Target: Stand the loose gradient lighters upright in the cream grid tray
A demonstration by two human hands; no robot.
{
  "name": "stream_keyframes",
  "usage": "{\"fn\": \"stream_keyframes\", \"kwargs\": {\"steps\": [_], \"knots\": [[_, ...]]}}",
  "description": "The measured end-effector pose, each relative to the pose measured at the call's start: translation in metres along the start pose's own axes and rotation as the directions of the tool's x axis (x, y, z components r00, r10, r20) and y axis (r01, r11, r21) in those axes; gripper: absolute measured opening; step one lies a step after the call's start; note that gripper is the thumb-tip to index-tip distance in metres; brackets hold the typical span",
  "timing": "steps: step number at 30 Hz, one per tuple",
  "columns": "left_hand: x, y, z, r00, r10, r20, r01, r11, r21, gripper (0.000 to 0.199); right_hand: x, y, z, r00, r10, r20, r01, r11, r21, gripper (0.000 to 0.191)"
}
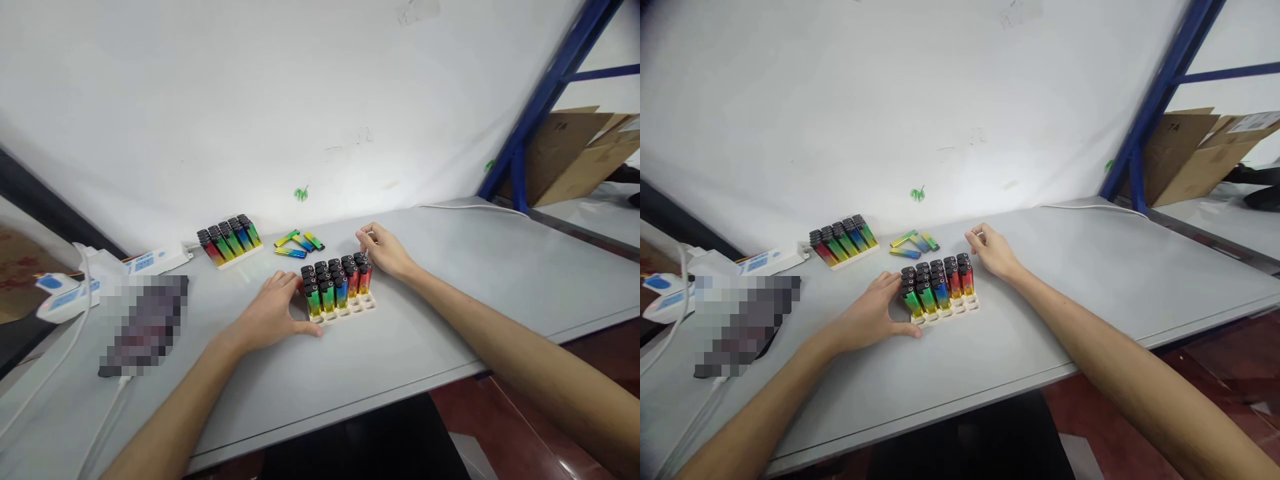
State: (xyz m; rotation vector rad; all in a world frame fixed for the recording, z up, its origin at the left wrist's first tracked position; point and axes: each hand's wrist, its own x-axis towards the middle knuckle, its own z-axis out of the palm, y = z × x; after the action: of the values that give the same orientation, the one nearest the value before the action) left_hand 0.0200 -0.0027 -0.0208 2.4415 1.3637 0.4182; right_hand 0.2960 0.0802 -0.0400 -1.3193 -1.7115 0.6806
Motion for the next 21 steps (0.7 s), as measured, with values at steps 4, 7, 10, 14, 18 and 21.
{"fn": "stream_keyframes", "kwargs": {"steps": [4, 7, 10, 14, 18, 21], "knots": [[-0.0002, 0.0018, -0.0007, 1.0, 0.001, 0.002, -0.001, 1.0, 0.006, 0.057, -0.0003, 0.0006, 0.0014, 1.0, -0.018, -0.002, 0.018, 0.999, -0.033, 0.036], [-0.0004, 0.002, -0.0009, 1.0, 0.008, 0.006, -0.008, 1.0, 0.017, 0.057, 0.0009, 0.0012, 0.0018, 0.999, -0.04, -0.037, 0.04, 0.999, -0.002, 0.042], [-0.0003, 0.0023, -0.0012, 1.0, 0.003, 0.008, -0.003, 1.0, 0.015, 0.056, 0.0025, 0.0013, 0.0006, 0.995, -0.043, -0.087, 0.039, 0.998, -0.051, 0.038], [-0.0001, 0.0024, -0.0014, 1.0, 0.003, 0.006, -0.003, 1.0, 0.013, 0.056, 0.0015, 0.0, -0.0014, 0.994, -0.017, -0.11, 0.007, 0.995, -0.096, 0.028], [-0.0001, 0.0015, -0.0009, 1.0, 0.0, 0.007, 0.0, 1.0, 0.01, 0.054, -0.002, -0.0026, -0.0013, 0.995, -0.031, -0.099, 0.027, 0.999, -0.038, 0.028], [-0.0002, 0.0005, -0.0003, 1.0, 0.001, 0.002, -0.001, 1.0, 0.009, 0.054, -0.0031, -0.0055, -0.0005, 0.994, -0.019, -0.106, 0.009, 0.996, -0.091, 0.027]]}}
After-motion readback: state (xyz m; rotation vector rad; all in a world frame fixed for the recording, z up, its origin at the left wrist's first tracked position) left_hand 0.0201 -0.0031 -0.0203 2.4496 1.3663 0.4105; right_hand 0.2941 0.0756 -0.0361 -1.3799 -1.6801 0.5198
